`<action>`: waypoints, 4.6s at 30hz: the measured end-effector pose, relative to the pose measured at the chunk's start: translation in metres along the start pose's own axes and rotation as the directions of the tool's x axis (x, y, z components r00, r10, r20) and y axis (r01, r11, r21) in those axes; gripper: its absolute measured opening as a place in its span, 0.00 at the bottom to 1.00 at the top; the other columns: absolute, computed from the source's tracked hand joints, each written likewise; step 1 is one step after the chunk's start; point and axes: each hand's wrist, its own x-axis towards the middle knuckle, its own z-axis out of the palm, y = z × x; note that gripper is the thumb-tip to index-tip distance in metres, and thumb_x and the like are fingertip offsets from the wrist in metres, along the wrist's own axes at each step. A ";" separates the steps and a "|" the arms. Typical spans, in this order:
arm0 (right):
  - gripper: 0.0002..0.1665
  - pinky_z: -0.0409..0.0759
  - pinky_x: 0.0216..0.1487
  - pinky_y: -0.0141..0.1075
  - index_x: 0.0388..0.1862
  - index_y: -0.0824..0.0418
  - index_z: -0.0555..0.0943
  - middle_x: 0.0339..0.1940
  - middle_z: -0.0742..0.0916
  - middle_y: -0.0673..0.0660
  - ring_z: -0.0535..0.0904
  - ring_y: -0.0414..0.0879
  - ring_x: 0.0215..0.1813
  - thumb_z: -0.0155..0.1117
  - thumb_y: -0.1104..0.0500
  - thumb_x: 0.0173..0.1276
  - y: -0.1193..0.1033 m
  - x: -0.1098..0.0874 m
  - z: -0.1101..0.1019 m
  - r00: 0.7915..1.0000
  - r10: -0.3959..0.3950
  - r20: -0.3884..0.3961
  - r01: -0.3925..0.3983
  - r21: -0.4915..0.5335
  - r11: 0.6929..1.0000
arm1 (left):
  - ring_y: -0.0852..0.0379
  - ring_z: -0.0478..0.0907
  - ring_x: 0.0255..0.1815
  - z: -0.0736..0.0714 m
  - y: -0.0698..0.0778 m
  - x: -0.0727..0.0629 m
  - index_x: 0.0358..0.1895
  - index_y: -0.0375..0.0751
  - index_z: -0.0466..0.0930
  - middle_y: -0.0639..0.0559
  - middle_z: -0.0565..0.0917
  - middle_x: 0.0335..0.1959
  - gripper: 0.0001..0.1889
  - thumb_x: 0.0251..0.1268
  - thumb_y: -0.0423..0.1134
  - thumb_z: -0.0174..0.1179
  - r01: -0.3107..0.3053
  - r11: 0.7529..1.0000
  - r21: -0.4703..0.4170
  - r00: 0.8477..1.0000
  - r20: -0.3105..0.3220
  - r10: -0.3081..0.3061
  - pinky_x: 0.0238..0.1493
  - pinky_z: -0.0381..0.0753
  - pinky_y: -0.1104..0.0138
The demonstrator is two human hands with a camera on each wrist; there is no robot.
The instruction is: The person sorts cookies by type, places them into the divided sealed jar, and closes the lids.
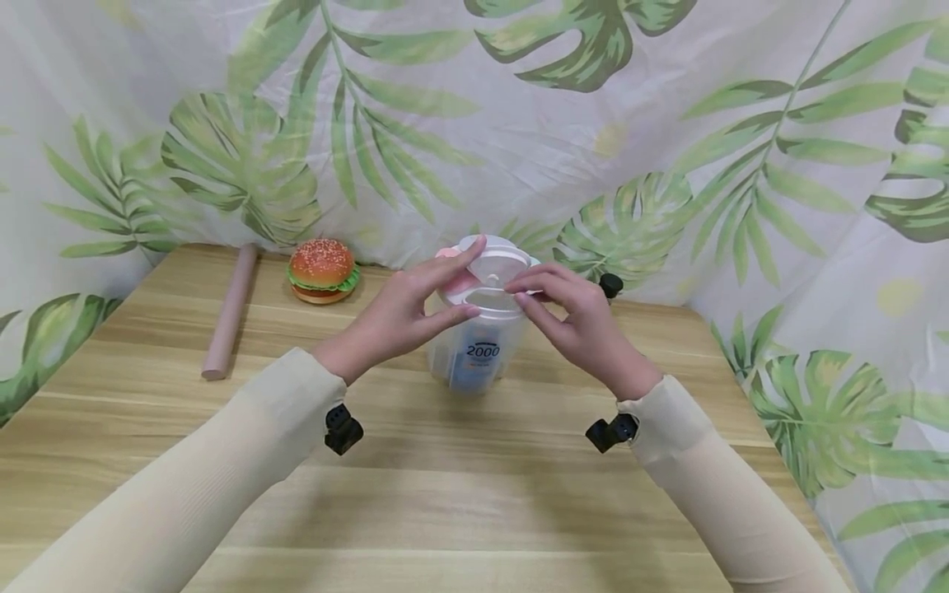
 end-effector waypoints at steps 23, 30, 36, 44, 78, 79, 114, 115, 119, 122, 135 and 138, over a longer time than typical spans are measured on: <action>0.16 0.87 0.47 0.27 0.53 0.70 0.87 0.42 0.91 0.53 0.87 0.37 0.41 0.62 0.58 0.80 0.010 0.025 -0.003 0.842 0.537 0.052 -0.519 0.351 0.779 | 0.49 0.79 0.70 -0.001 0.001 0.001 0.82 0.50 0.64 0.44 0.81 0.71 0.40 0.70 0.42 0.71 0.030 1.000 -0.005 0.999 0.018 -0.030 0.77 0.73 0.50; 0.14 0.85 0.46 0.27 0.52 0.68 0.88 0.44 0.91 0.59 0.86 0.39 0.41 0.64 0.58 0.79 0.011 0.024 -0.009 0.868 0.490 0.082 -0.492 0.281 0.824 | 0.46 0.82 0.66 -0.005 0.006 0.007 0.79 0.49 0.68 0.44 0.83 0.68 0.32 0.74 0.44 0.66 0.085 0.996 0.010 0.995 0.043 -0.085 0.72 0.77 0.47; 0.13 0.84 0.44 0.27 0.52 0.66 0.90 0.47 0.92 0.63 0.82 0.37 0.38 0.64 0.61 0.78 0.009 0.019 -0.013 0.899 0.418 0.128 -0.437 0.235 0.868 | 0.52 0.81 0.56 -0.004 0.010 0.010 0.67 0.49 0.82 0.51 0.87 0.59 0.17 0.82 0.45 0.57 0.126 0.992 -0.002 0.992 0.031 -0.126 0.64 0.80 0.52; 0.13 0.85 0.48 0.24 0.55 0.64 0.89 0.55 0.92 0.60 0.86 0.32 0.42 0.66 0.64 0.76 0.009 0.007 -0.015 0.919 0.354 0.172 -0.385 0.204 0.900 | 0.48 0.74 0.76 -0.004 0.011 0.009 0.66 0.46 0.85 0.48 0.85 0.67 0.17 0.80 0.42 0.60 0.140 0.989 -0.035 0.990 0.039 -0.139 0.80 0.69 0.50; 0.16 0.83 0.66 0.34 0.53 0.65 0.90 0.57 0.91 0.61 0.87 0.55 0.63 0.73 0.71 0.66 0.008 -0.005 -0.009 0.983 0.100 0.152 -0.109 0.054 0.993 | 0.38 0.71 0.77 -0.010 -0.001 0.007 0.63 0.36 0.85 0.39 0.86 0.64 0.19 0.71 0.33 0.68 -0.050 0.999 -0.017 0.991 0.123 0.052 0.82 0.63 0.43; 0.17 0.83 0.66 0.36 0.53 0.65 0.90 0.57 0.91 0.61 0.87 0.55 0.63 0.73 0.71 0.66 0.008 -0.004 -0.009 0.983 0.098 0.154 -0.108 0.053 0.993 | 0.38 0.71 0.77 -0.011 -0.001 0.007 0.63 0.36 0.85 0.39 0.86 0.64 0.19 0.71 0.34 0.68 -0.052 0.999 -0.013 0.991 0.124 0.053 0.81 0.64 0.43; 0.55 0.53 0.89 0.50 0.85 0.66 0.55 0.86 0.63 0.66 0.57 0.58 0.87 0.13 0.27 0.81 0.057 -0.030 -0.005 0.736 0.609 0.296 -0.640 0.598 0.482 | 0.44 0.51 0.88 0.024 0.023 -0.045 0.84 0.32 0.48 0.42 0.53 0.86 0.39 0.87 0.61 0.23 0.414 0.874 -0.254 0.883 -0.120 -0.453 0.88 0.50 0.51; 0.57 0.49 0.89 0.51 0.87 0.66 0.50 0.88 0.59 0.65 0.53 0.58 0.88 0.11 0.26 0.79 0.059 -0.031 -0.002 0.727 0.598 0.338 -0.651 0.617 0.442 | 0.44 0.50 0.88 0.028 0.025 -0.048 0.84 0.33 0.47 0.42 0.52 0.87 0.39 0.87 0.61 0.22 0.446 0.853 -0.271 0.868 -0.101 -0.486 0.88 0.49 0.50; 0.60 0.41 0.90 0.51 0.88 0.62 0.40 0.90 0.49 0.61 0.42 0.56 0.90 0.09 0.21 0.74 0.066 -0.036 0.011 0.711 0.545 0.445 -0.674 0.653 0.346 | 0.43 0.47 0.89 0.041 0.032 -0.055 0.84 0.32 0.45 0.40 0.49 0.87 0.39 0.87 0.60 0.20 0.511 0.800 -0.315 0.834 -0.043 -0.549 0.88 0.47 0.50; 0.60 0.39 0.90 0.52 0.88 0.60 0.37 0.90 0.46 0.60 0.39 0.56 0.91 0.08 0.20 0.73 0.067 -0.039 0.018 0.710 0.509 0.487 -0.680 0.662 0.316 | 0.43 0.46 0.89 0.047 0.035 -0.059 0.84 0.30 0.46 0.38 0.49 0.87 0.39 0.88 0.59 0.21 0.510 0.794 -0.331 0.836 -0.026 -0.548 0.88 0.47 0.49; 0.60 0.41 0.90 0.52 0.88 0.63 0.37 0.90 0.46 0.61 0.40 0.57 0.91 0.08 0.21 0.74 0.064 -0.047 0.017 0.720 0.471 0.510 -0.679 0.658 0.325 | 0.42 0.46 0.89 0.052 0.031 -0.056 0.84 0.31 0.47 0.38 0.50 0.87 0.37 0.89 0.57 0.21 0.508 0.791 -0.341 0.839 -0.012 -0.545 0.88 0.46 0.49; 0.60 0.42 0.90 0.52 0.87 0.65 0.39 0.90 0.48 0.62 0.42 0.57 0.91 0.09 0.22 0.75 0.059 -0.050 0.014 0.718 0.465 0.518 -0.684 0.649 0.333 | 0.42 0.46 0.89 0.048 0.025 -0.052 0.85 0.33 0.46 0.39 0.50 0.87 0.39 0.88 0.59 0.19 0.530 0.764 -0.367 0.822 0.002 -0.570 0.89 0.46 0.49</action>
